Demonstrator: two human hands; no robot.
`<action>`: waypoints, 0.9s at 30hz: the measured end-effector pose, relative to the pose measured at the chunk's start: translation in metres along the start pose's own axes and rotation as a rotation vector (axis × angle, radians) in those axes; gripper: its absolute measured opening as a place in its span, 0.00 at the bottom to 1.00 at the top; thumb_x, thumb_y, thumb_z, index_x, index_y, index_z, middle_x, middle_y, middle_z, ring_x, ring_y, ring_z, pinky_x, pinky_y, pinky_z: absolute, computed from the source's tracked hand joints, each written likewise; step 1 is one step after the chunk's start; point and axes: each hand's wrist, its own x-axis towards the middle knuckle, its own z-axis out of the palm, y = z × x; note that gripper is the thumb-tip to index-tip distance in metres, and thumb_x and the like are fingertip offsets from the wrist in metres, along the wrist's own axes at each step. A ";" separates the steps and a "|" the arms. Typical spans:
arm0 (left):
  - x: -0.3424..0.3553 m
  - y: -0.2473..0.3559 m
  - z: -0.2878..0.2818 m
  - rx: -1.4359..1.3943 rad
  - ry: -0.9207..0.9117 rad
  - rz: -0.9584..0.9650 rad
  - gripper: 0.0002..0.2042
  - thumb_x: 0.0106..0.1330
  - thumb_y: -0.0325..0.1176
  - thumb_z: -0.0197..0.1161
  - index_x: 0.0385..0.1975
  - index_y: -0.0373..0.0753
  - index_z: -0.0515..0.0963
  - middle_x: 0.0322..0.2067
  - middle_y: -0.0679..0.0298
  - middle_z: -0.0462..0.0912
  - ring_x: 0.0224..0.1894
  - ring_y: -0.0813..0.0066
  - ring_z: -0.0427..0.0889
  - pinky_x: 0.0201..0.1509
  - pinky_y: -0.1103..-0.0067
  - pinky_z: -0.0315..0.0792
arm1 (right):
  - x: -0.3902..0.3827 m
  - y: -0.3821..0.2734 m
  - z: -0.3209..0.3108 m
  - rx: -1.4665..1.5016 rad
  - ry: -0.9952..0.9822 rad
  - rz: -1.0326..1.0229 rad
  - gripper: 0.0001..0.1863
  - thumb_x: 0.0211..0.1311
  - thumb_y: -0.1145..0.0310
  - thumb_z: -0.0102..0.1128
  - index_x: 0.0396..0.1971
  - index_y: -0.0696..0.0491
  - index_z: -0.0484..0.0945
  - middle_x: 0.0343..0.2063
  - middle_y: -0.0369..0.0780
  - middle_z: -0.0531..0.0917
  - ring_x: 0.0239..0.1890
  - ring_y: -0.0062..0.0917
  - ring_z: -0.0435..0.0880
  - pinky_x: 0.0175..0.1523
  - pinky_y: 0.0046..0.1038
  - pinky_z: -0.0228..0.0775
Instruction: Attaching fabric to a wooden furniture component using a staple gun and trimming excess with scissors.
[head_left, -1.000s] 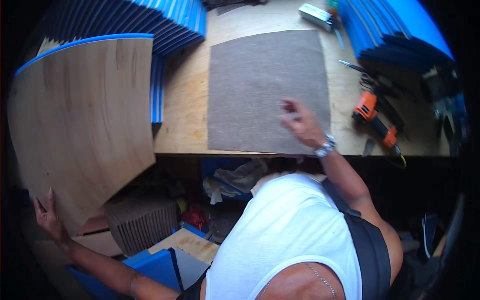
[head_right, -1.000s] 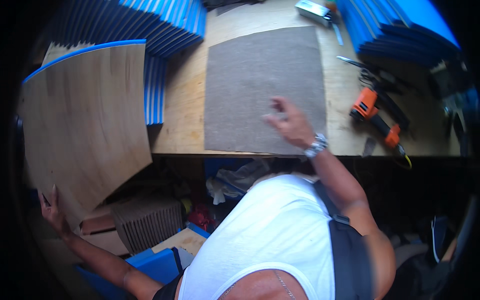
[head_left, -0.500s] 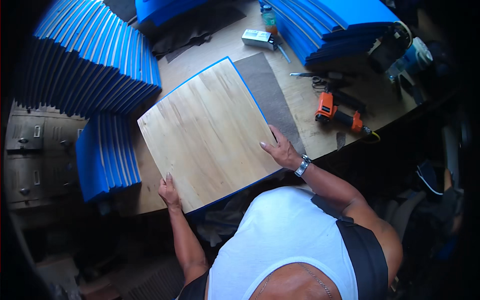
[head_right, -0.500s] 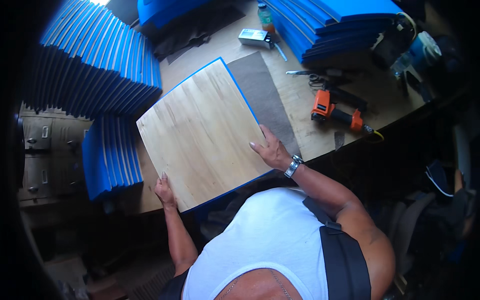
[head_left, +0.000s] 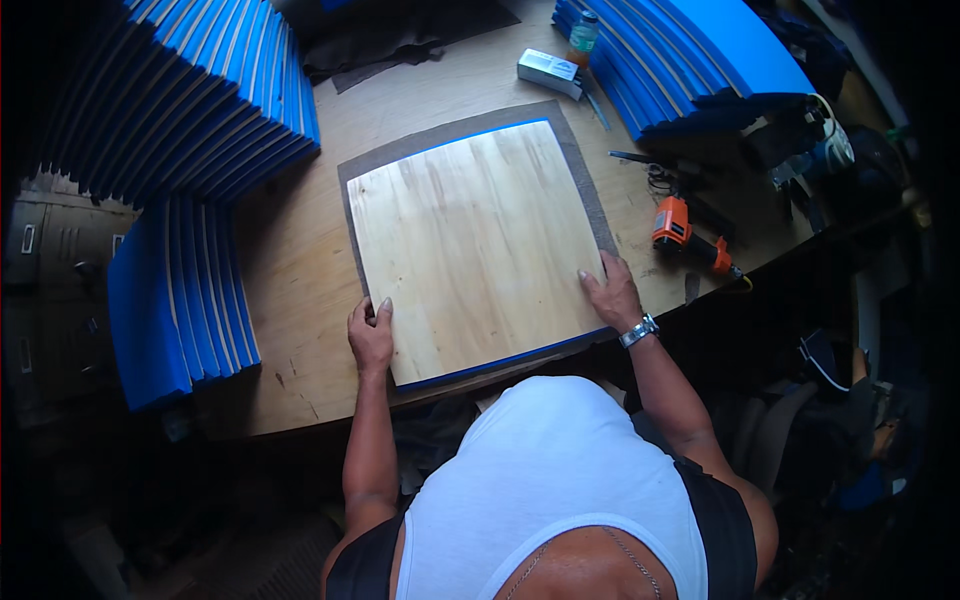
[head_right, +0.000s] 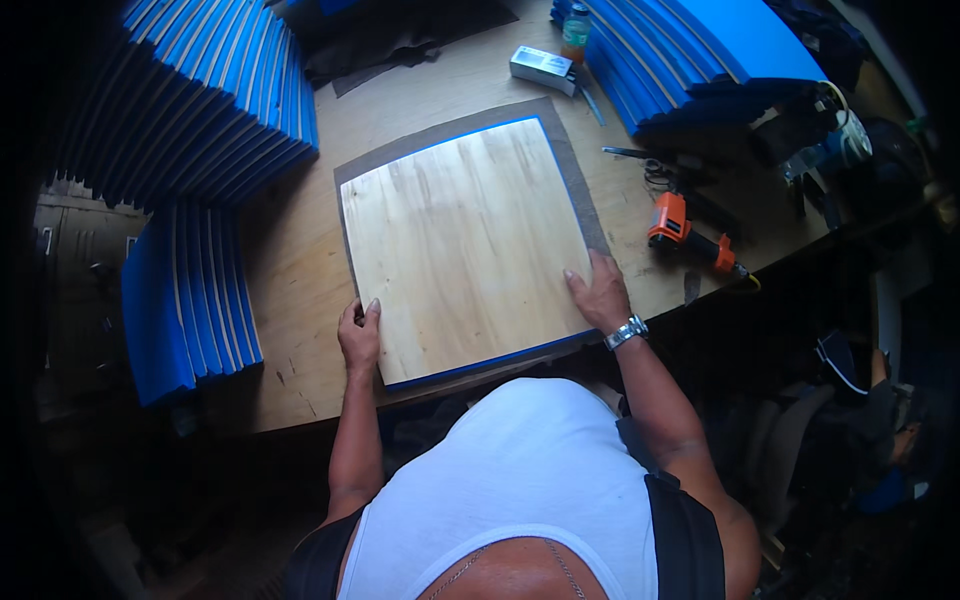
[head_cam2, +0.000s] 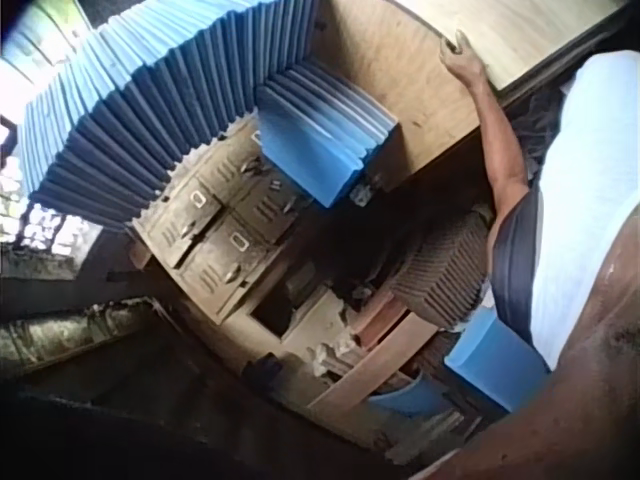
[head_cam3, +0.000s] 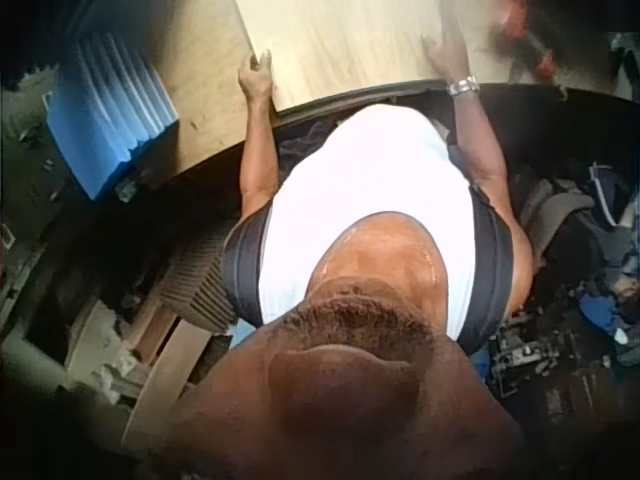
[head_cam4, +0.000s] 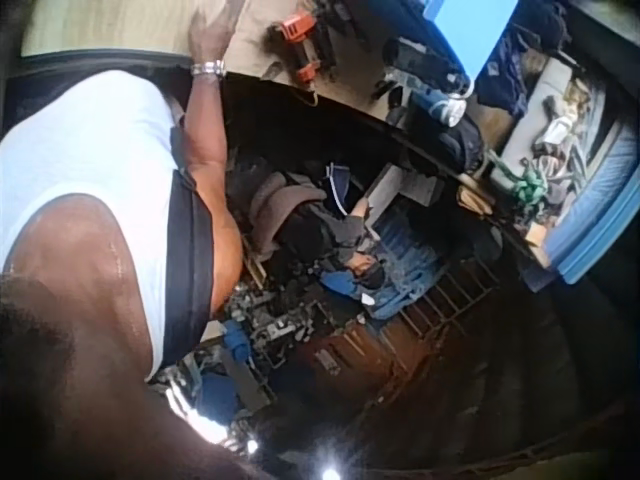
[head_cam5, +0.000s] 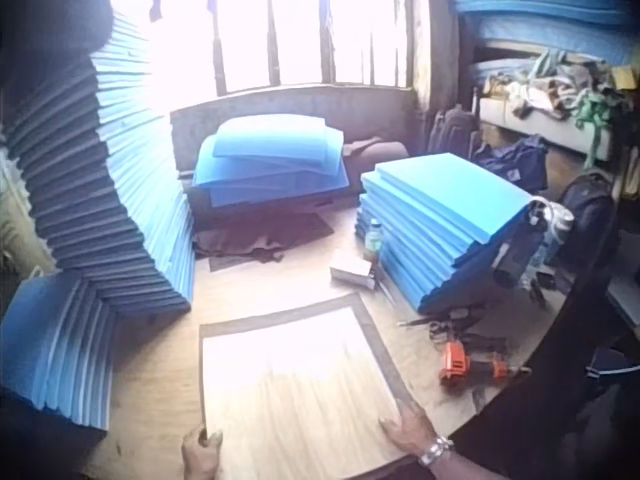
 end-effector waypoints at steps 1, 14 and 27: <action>0.000 -0.003 0.003 -0.045 0.050 -0.012 0.21 0.70 0.39 0.67 0.55 0.28 0.77 0.38 0.52 0.84 0.41 0.68 0.82 0.47 0.74 0.77 | 0.003 0.013 0.007 0.052 0.097 -0.025 0.31 0.66 0.57 0.64 0.63 0.61 0.71 0.55 0.55 0.79 0.58 0.47 0.78 0.62 0.40 0.71; 0.019 0.020 0.005 -0.341 0.081 -0.003 0.18 0.71 0.34 0.65 0.54 0.27 0.78 0.40 0.58 0.83 0.34 0.72 0.80 0.44 0.76 0.76 | 0.033 0.007 -0.002 0.351 0.275 -0.100 0.26 0.67 0.56 0.64 0.60 0.55 0.78 0.46 0.50 0.83 0.49 0.39 0.84 0.57 0.35 0.74; 0.038 0.010 0.031 -0.235 0.037 -0.021 0.22 0.74 0.42 0.61 0.54 0.25 0.78 0.45 0.54 0.85 0.44 0.71 0.81 0.52 0.75 0.75 | 0.066 0.047 -0.024 0.364 -0.193 0.140 0.31 0.69 0.48 0.61 0.68 0.46 0.73 0.53 0.47 0.84 0.52 0.34 0.84 0.56 0.36 0.76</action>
